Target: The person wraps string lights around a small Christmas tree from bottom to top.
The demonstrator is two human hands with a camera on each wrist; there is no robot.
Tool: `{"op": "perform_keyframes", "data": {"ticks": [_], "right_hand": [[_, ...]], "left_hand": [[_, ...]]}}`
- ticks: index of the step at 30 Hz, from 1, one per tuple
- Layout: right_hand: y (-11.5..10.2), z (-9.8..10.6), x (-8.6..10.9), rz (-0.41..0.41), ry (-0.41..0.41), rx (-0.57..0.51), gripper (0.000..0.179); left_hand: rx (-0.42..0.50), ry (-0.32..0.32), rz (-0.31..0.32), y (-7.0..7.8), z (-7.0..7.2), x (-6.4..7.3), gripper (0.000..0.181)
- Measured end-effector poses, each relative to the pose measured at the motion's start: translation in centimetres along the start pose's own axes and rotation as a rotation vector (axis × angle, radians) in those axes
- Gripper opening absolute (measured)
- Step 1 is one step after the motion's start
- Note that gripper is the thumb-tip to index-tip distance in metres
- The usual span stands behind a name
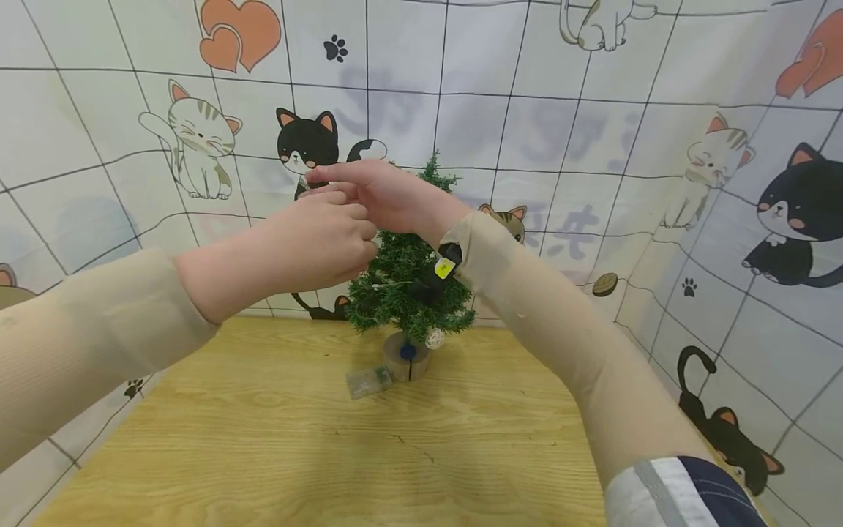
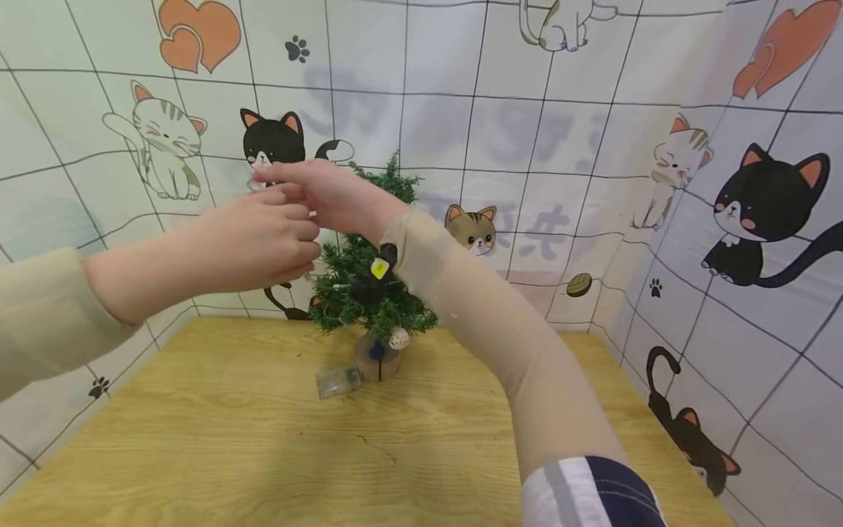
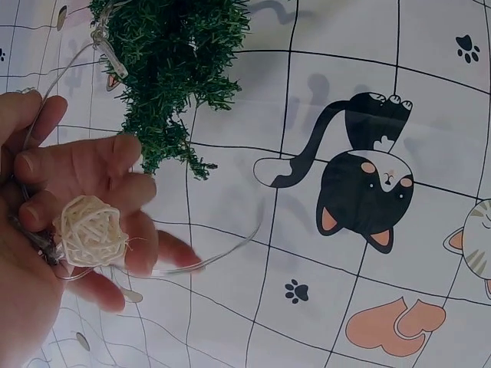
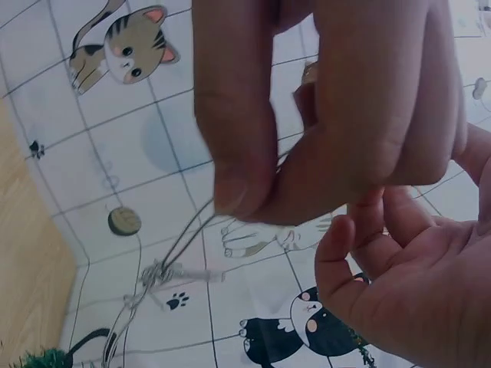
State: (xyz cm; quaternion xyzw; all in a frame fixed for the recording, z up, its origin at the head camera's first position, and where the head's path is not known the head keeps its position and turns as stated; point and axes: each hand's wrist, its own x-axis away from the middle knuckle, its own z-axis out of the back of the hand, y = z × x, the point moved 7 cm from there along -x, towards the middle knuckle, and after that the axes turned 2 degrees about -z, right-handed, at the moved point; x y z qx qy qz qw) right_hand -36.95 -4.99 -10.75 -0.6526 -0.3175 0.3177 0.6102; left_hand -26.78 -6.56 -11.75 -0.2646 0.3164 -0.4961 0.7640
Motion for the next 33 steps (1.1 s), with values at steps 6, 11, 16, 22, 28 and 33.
{"op": "perform_keyframes", "data": {"ticks": [6, 11, 16, 22, 28, 33], "right_hand": [[-1.1, 0.7, 0.7, 0.108, 0.102, 0.019, 0.019], [-2.2, 1.1, 1.4, 0.153, 0.14, 0.067, 0.021], [-3.8, 2.1, 2.6, 0.205, 0.217, 0.124, 0.015], [-5.5, 3.3, 3.7, 0.259, 0.304, 0.1, 0.013], [-6.2, 4.7, 4.5, 0.29, 0.379, 0.038, 0.014], [-6.1, 6.1, 5.2, 0.292, 0.43, 0.008, 0.015]], "left_hand": [[-0.004, -0.078, 0.009, 0.3, -0.5, -0.3, 0.013], [-0.035, -0.103, 0.036, -0.2, -0.8, 0.0, 0.011], [-0.112, -0.157, 0.081, -1.2, -0.5, 0.0, 0.009], [-0.241, -0.19, 0.129, -2.0, -0.4, 0.3, 0.02], [-0.314, -0.22, 0.177, -3.0, -1.2, 0.8, 0.019], [-0.269, -0.161, 0.198, -4.2, -1.7, 1.5, 0.016]]}}
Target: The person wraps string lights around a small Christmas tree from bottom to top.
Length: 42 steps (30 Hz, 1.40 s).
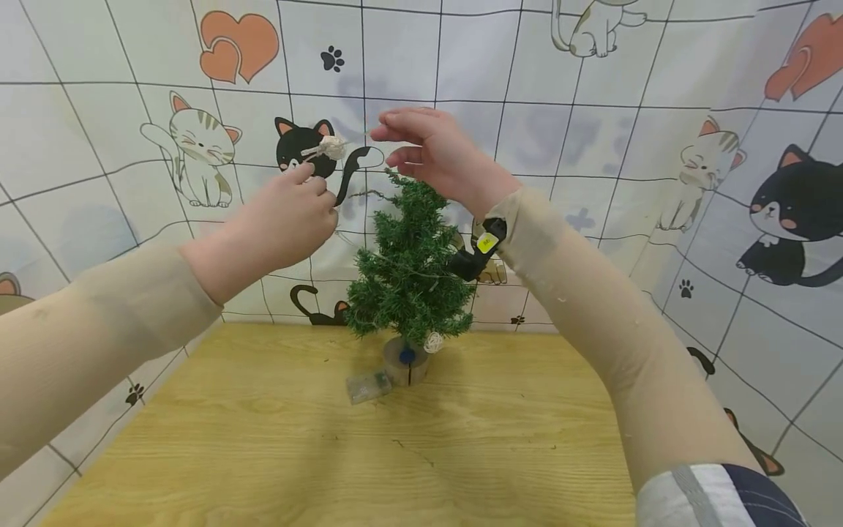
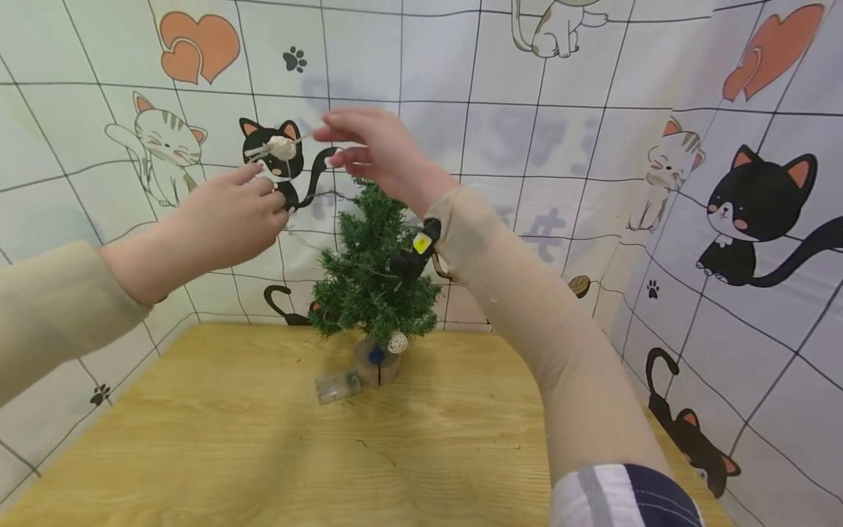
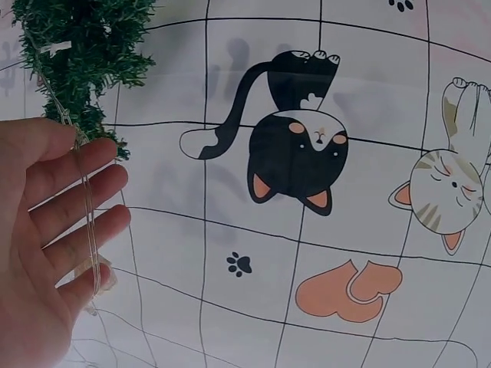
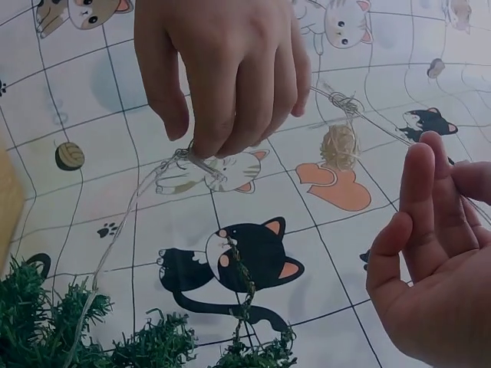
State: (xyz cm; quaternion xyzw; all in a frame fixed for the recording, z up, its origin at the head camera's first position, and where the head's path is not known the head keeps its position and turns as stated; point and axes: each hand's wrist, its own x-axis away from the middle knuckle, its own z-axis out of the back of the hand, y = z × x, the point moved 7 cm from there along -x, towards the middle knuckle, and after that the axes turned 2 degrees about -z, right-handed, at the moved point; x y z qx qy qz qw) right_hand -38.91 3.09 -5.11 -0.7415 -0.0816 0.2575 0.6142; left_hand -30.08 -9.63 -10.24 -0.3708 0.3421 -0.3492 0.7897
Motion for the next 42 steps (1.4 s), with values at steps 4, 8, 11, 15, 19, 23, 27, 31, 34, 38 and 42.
{"op": "perform_keyframes", "data": {"ticks": [4, 8, 11, 15, 19, 23, 27, 31, 34, 38, 42], "right_hand": [[0.2, 0.9, -0.1, 0.008, 0.016, -0.024, 0.016], [0.3, 1.5, -0.4, 0.008, 0.03, -0.061, 0.021], [0.4, 2.1, -0.6, 0.012, 0.044, -0.074, 0.021], [0.6, 3.2, -1.0, 0.019, 0.072, -0.077, 0.015], [0.9, 4.2, -1.2, 0.015, 0.108, -0.087, 0.015], [1.1, 5.1, -1.4, 0.011, 0.139, -0.103, 0.017], [1.2, 5.6, -1.5, 0.003, 0.157, -0.107, 0.022], [1.5, 5.8, -1.7, -0.01, 0.165, -0.1, 0.024], [1.7, 6.0, -1.8, 0.003, 0.177, -0.105, 0.023], [1.8, 6.6, -1.8, 0.039, 0.219, -0.113, 0.018], [1.7, 7.2, -1.8, 0.081, 0.254, -0.106, 0.014]], "left_hand": [[0.063, 0.035, 0.034, -0.8, -0.8, 0.2, 0.019], [0.144, 0.059, 0.07, -1.3, -1.8, 0.1, 0.023], [0.214, 0.058, 0.092, -1.4, -2.7, -0.1, 0.021], [0.276, 0.046, 0.116, -1.4, -4.1, -0.5, 0.017], [0.296, 0.052, 0.127, -1.4, -5.5, -0.8, 0.018], [0.323, 0.079, 0.147, -1.7, -6.6, -1.1, 0.02], [0.35, 0.095, 0.166, -2.1, -7.8, -1.8, 0.02], [0.381, 0.076, 0.173, -1.9, -9.0, -2.2, 0.02], [0.399, 0.037, 0.188, -1.6, -9.8, -2.5, 0.019], [0.394, 0.02, 0.192, -0.9, -10.7, -3.1, 0.017], [0.387, 0.027, 0.178, -0.2, -11.1, -3.6, 0.017]]}}
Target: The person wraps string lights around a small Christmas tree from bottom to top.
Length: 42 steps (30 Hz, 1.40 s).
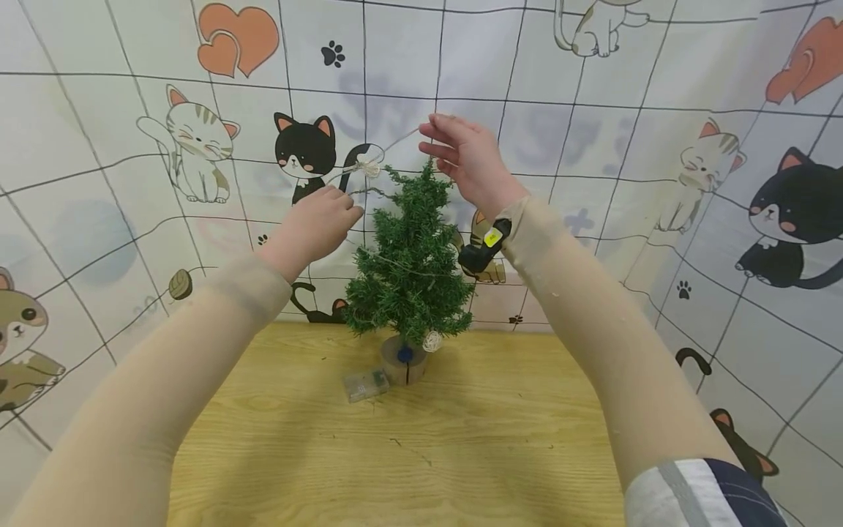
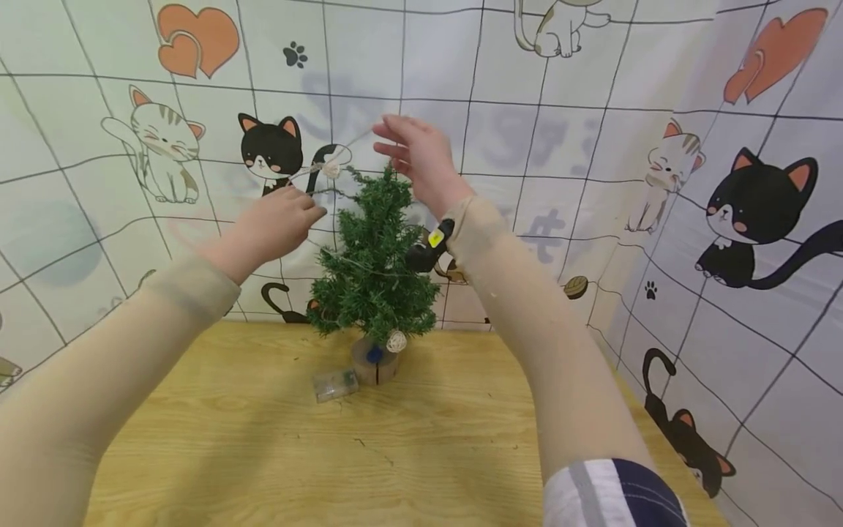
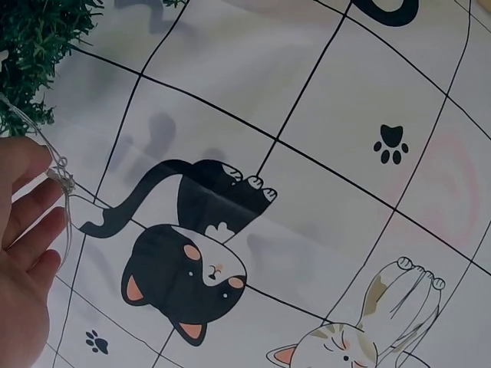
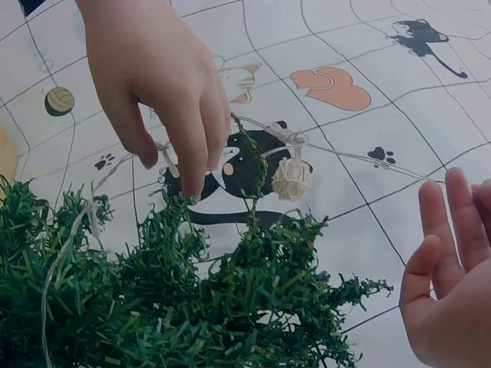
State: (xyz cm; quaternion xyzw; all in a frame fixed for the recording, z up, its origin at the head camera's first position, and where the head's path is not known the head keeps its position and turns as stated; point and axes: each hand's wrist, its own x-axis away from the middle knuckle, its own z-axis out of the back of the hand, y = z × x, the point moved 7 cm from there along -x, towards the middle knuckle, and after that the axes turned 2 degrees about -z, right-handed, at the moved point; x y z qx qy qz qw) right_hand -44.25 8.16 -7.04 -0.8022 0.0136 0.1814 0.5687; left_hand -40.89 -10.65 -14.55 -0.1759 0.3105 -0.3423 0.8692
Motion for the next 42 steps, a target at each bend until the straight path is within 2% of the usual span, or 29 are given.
{"op": "perform_keyframes", "data": {"ticks": [5, 10, 13, 18, 21, 25, 30, 38, 42], "right_hand": [[0.0, 0.3, -0.3, 0.005, -0.016, 0.014, 0.016], [0.2, 0.4, -0.5, 0.003, -0.058, 0.038, 0.027], [0.3, 0.3, -0.5, 0.007, -0.071, 0.041, 0.031], [0.3, -0.1, -0.4, 0.014, -0.095, 0.029, 0.031], [0.2, -0.4, -0.3, 0.013, -0.123, 0.014, 0.031], [0.1, -1.1, -0.2, 0.025, -0.176, 0.035, 0.026], [-0.3, -1.6, -0.1, 0.056, -0.201, 0.073, 0.023], [-0.5, -0.9, -0.4, 0.064, -0.137, 0.072, 0.015], [-0.4, -0.4, -0.7, 0.066, -0.098, 0.09, 0.014]], "left_hand": [[-0.007, 0.007, 0.01, 0.2, -0.5, -0.1, 0.016], [-0.002, 0.034, 0.038, 0.4, -0.4, -0.2, 0.014], [0.031, 0.034, 0.088, 0.2, -0.3, -0.3, 0.02], [0.142, 0.048, 0.208, -0.4, -0.3, -0.3, 0.039], [0.172, 0.075, 0.243, -0.7, -0.2, -0.2, 0.041], [0.167, 0.087, 0.255, -0.8, -0.5, 0.0, 0.041], [0.142, 0.059, 0.256, -0.9, -0.9, 0.0, 0.044], [0.1, 0.05, 0.225, -0.7, -1.3, -0.9, 0.043], [0.091, 0.024, 0.215, -0.7, -1.8, -1.5, 0.042]]}}
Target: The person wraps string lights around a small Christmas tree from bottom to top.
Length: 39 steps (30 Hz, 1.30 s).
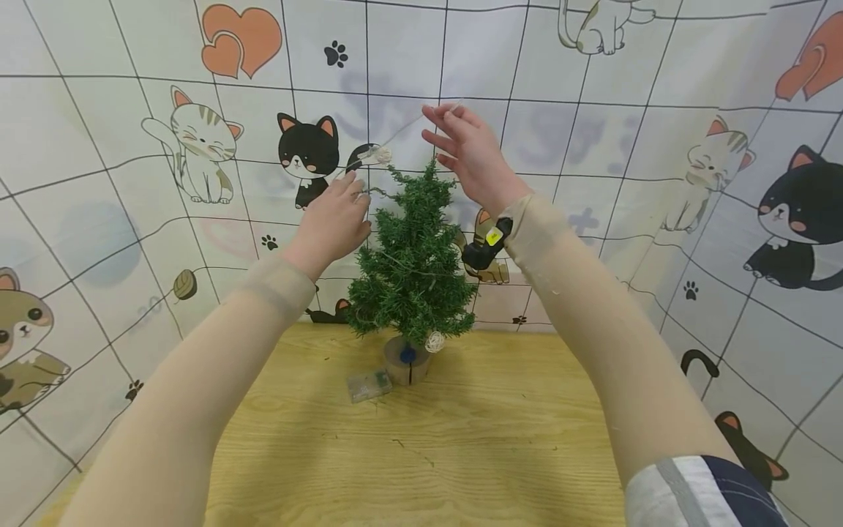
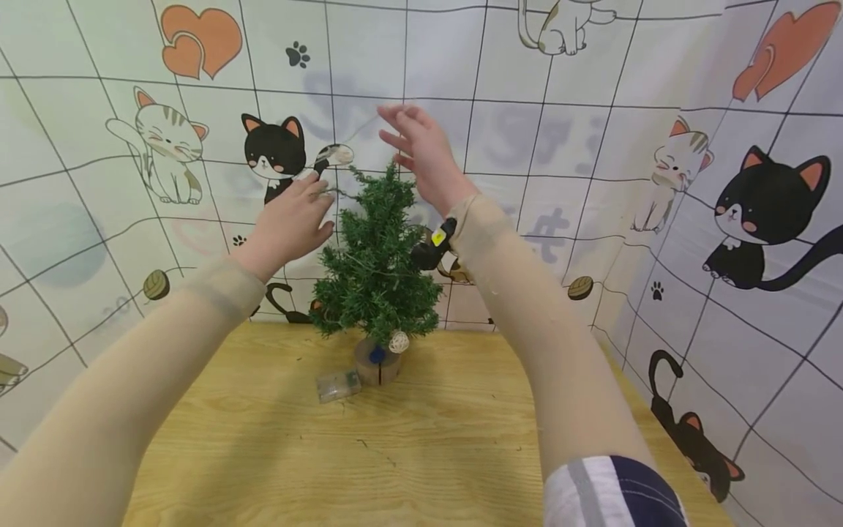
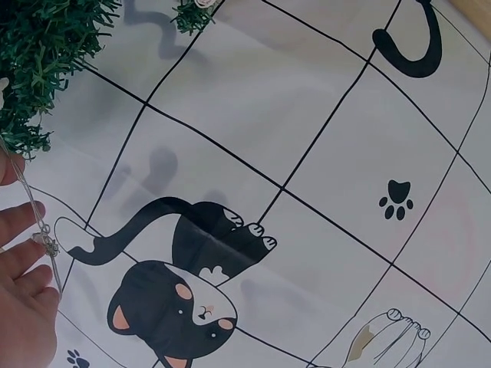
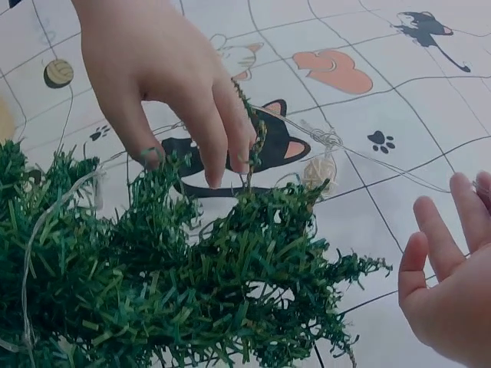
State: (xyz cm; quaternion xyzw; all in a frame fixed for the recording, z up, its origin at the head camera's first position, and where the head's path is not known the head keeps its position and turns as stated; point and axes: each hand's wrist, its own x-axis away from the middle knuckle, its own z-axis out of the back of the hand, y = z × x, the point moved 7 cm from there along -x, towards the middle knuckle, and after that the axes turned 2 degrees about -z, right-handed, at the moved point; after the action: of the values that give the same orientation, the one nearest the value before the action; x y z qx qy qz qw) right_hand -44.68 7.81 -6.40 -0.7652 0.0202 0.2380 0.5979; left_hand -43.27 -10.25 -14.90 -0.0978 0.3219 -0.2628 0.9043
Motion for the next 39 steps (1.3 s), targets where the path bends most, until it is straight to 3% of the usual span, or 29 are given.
{"op": "perform_keyframes", "data": {"ticks": [9, 14, 21, 27, 32, 39], "right_hand": [[0.7, 2.0, -0.6, 0.004, 0.044, 0.079, 0.012], [1.3, 3.6, -0.7, -0.014, 0.079, 0.088, 0.013], [2.2, 5.3, -0.4, -0.043, 0.107, 0.116, 0.013], [3.0, 6.6, -0.1, -0.056, 0.119, 0.136, 0.013], [3.0, 7.9, 0.9, -0.063, 0.152, 0.179, 0.016], [3.0, 9.8, 2.2, -0.079, 0.21, 0.207, 0.017]], "left_hand": [[-0.012, -0.038, -0.041, 0.4, -0.9, -0.9, 0.037], [0.055, -0.074, -0.014, 0.4, -1.5, -1.0, 0.041], [0.347, -0.164, 0.109, -0.1, -2.7, -1.2, 0.058], [0.619, -0.158, 0.185, -0.2, -3.4, -1.3, 0.069], [0.766, -0.138, 0.205, -0.1, -3.7, -1.5, 0.063], [0.893, -0.119, 0.271, 0.0, -3.9, -1.6, 0.065]]}}
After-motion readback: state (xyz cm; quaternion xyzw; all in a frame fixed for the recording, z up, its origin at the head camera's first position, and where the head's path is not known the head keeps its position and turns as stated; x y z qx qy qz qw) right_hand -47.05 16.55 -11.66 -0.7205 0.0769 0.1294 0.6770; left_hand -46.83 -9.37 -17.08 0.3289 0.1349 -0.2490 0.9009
